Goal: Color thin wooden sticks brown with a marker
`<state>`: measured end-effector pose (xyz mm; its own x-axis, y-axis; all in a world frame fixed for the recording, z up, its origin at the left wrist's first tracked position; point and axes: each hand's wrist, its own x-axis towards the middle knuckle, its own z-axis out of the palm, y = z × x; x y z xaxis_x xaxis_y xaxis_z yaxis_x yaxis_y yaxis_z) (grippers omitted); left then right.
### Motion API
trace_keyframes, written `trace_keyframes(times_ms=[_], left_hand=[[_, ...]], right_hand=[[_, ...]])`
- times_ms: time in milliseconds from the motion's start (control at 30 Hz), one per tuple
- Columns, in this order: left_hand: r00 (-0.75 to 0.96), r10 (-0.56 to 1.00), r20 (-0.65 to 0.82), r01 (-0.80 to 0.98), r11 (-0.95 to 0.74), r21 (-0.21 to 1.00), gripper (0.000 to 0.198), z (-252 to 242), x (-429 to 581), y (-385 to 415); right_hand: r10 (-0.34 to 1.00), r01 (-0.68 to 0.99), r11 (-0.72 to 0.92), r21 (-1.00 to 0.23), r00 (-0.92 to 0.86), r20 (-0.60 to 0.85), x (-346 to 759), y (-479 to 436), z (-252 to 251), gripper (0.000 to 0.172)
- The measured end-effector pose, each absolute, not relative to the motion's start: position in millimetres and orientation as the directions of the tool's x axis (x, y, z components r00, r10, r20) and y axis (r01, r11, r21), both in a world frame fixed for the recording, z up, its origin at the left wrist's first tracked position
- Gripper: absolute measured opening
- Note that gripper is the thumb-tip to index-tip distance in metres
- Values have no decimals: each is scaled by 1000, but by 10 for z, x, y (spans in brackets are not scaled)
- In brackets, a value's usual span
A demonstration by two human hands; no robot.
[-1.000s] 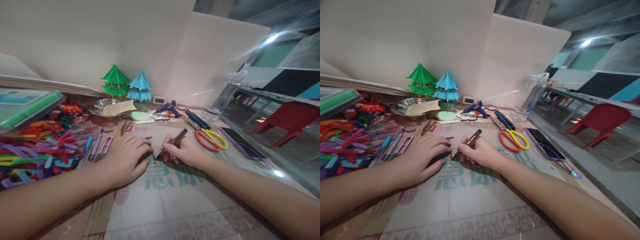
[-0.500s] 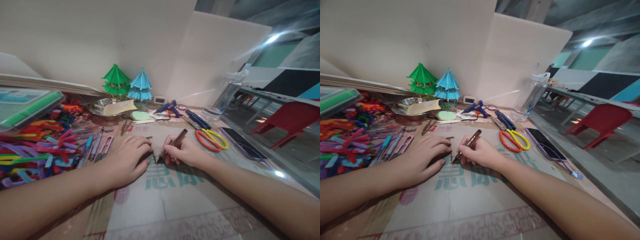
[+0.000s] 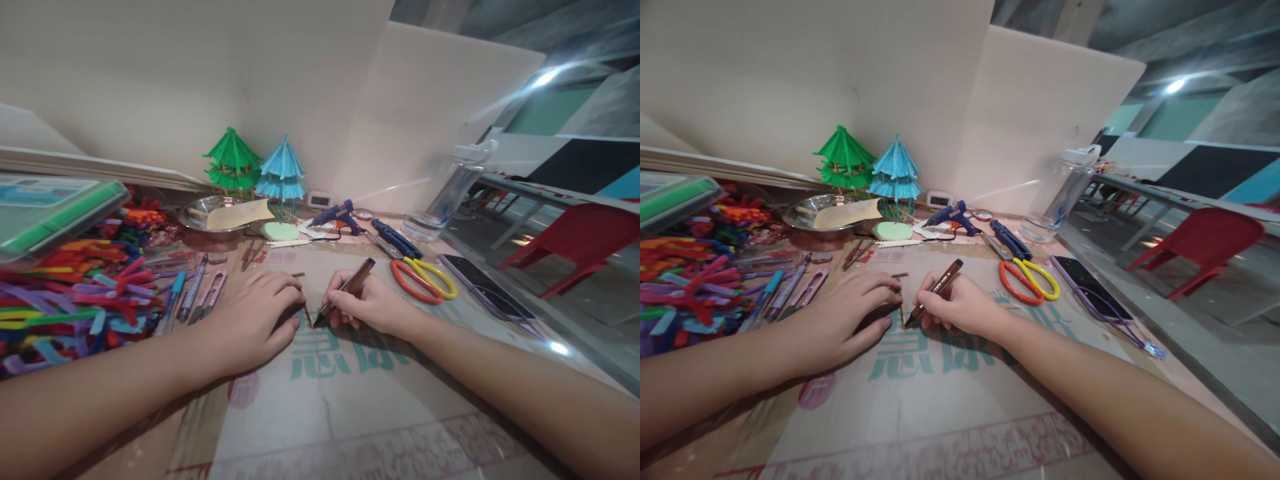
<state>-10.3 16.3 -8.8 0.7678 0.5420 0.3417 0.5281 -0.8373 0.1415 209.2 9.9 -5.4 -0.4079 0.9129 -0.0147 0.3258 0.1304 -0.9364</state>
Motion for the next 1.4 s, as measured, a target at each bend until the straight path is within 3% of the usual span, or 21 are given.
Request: trace_keyframes(times_ms=[900, 1400], left_hand=[[764, 550, 337, 535, -832, 145, 22, -78, -100, 157], [761, 555, 338, 546, -828, 129, 24, -78, -96, 158]], right_hand=[[916, 329, 120, -937, -399, -23, 2080, 97, -52, 18], [926, 245, 166, -955, -372, 66, 2062, 111, -78, 27]])
